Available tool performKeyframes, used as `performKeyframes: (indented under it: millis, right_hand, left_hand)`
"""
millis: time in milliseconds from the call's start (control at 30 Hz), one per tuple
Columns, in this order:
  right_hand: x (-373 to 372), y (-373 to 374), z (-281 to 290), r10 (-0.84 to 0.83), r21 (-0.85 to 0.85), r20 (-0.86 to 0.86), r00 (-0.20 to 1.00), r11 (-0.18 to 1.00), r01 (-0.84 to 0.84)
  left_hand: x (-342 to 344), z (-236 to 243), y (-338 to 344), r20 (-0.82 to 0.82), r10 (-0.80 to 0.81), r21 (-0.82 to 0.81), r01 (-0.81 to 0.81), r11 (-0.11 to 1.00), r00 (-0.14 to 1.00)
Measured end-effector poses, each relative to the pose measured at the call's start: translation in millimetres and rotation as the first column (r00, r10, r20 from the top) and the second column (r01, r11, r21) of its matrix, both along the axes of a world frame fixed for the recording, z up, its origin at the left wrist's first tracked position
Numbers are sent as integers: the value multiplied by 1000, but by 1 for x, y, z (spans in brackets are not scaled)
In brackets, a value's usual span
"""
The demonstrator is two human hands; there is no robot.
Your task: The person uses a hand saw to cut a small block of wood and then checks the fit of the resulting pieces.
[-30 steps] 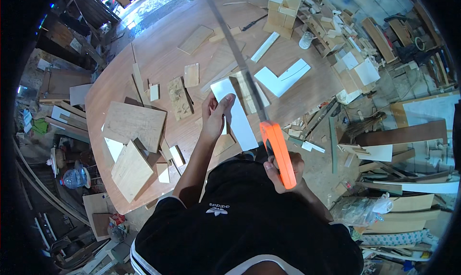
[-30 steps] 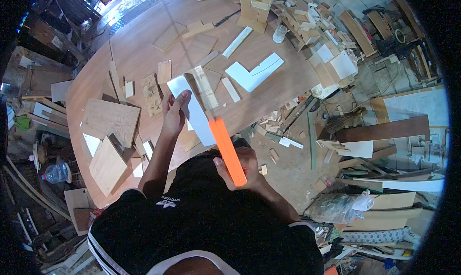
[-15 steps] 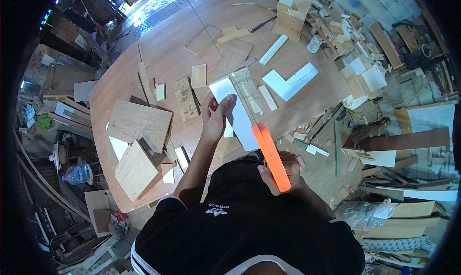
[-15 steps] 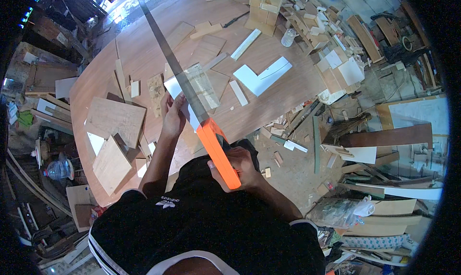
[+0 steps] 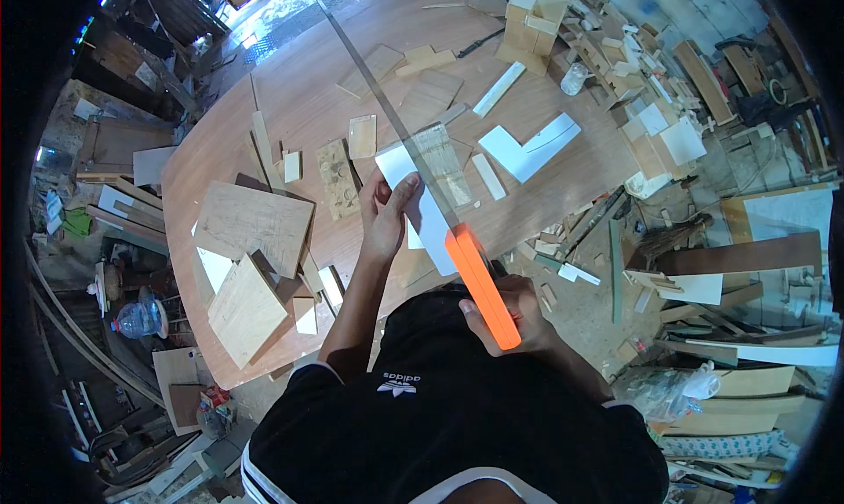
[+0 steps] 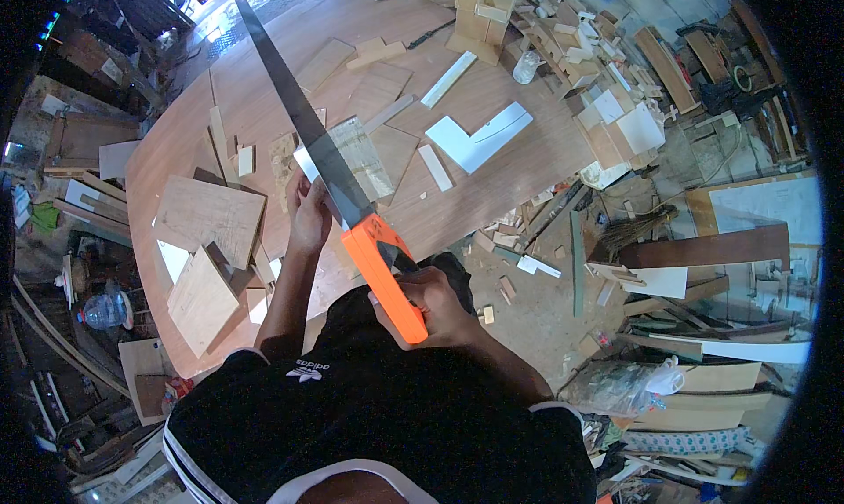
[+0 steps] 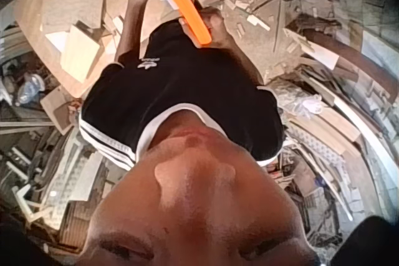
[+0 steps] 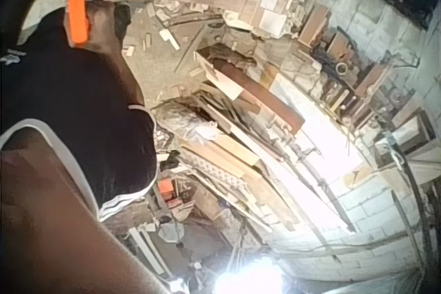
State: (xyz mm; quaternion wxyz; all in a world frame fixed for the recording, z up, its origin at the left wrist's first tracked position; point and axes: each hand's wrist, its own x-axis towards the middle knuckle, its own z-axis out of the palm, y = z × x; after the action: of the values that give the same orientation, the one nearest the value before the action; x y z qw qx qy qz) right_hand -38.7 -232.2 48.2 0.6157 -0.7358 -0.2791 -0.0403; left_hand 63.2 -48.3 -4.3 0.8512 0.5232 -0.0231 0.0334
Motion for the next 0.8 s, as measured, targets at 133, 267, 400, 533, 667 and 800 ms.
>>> performKeyframes:
  millis: [133,267,400,533,667,800]
  right_hand:
    - [-1,10,12,-34,41,-61,998,999,36]
    - [-3,6,16,62,-19,-145,988,998,-65]
    - [-8,13,18,-28,35,-118,993,999,33]
    - [-15,14,15,-40,-4,-72,997,999,40]
    - [-17,5,9,-112,26,25,993,993,112]
    - [-19,2,14,-15,76,13,1000,997,14]
  left_hand:
    - [-4,0,1,-2,14,-13,-14,1000,1000]
    - [-7,6,-1,-49,11,-52,-14,999,999]
    - [-5,0,-3,-101,80,-120,-92,988,992]
    - [0,0,12,-85,69,-114,-79,990,994]
    - [4,5,15,-69,78,-62,-82,995,995]
    - [1,20,14,-18,76,24,-76,997,997]
